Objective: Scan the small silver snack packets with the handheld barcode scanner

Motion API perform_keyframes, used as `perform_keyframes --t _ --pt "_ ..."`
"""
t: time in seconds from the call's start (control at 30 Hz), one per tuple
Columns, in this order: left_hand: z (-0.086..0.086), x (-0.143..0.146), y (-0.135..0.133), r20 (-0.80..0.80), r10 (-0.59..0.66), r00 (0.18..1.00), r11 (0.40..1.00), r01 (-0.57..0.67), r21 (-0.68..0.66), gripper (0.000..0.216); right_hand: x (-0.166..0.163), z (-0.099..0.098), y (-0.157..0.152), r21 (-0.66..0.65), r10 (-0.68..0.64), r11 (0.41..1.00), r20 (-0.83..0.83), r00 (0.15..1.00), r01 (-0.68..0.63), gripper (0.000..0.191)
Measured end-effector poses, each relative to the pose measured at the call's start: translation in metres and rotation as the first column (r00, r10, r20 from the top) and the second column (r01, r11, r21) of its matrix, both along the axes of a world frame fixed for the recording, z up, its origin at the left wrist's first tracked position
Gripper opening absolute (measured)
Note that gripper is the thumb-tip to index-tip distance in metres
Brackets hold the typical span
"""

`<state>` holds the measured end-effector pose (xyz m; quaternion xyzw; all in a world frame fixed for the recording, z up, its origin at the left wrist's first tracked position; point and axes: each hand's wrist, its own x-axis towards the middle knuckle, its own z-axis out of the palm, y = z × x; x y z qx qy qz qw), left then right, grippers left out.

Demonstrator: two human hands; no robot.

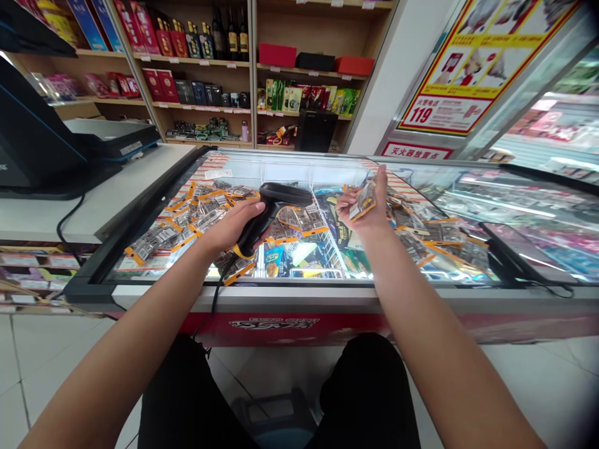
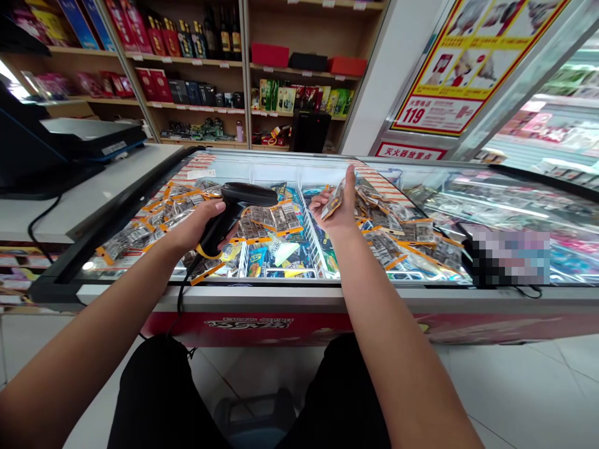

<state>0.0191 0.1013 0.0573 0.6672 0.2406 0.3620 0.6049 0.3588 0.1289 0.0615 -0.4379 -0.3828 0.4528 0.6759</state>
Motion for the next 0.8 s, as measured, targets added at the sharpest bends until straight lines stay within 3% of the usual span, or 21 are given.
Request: perform_keyframes --t 0.07,0.17,0.3,0.47,0.63,0.8 --pt "0.001 0.001 -0.002 -0.013 -0.015 1.0 1.0 0.015 0.005 0.048 -0.009 0.007 -0.01 0.025 0.054 0.998 0.026 0.998 -0.055 0.069" --pt "0.002 0.002 -0.005 -0.027 -0.079 0.996 0.997 0.079 0.013 0.052 -0.021 0.012 -0.018 0.094 0.11 0.989 0.039 0.993 -0.113 0.045" --pt "0.003 0.005 -0.007 -0.036 -0.138 0.99 0.99 0.139 0.003 0.059 -0.029 0.009 -0.018 0.172 0.159 0.975 -0.102 0.982 -0.14 0.027" --pt "0.002 0.006 -0.005 -0.003 -0.083 0.997 0.996 0.083 0.015 0.061 -0.034 0.005 -0.019 0.197 0.262 0.954 -0.184 0.947 -0.226 0.032" --pt "0.002 0.006 -0.004 0.021 -0.022 1.0 1.0 0.021 0.006 0.062 -0.042 0.006 -0.027 0.096 0.324 0.941 0.014 0.946 -0.324 0.039" --pt "0.005 0.009 -0.006 -0.034 -0.028 0.999 0.999 0.029 0.026 0.066 -0.047 0.008 -0.031 0.046 0.323 0.942 0.142 0.936 -0.332 0.047"
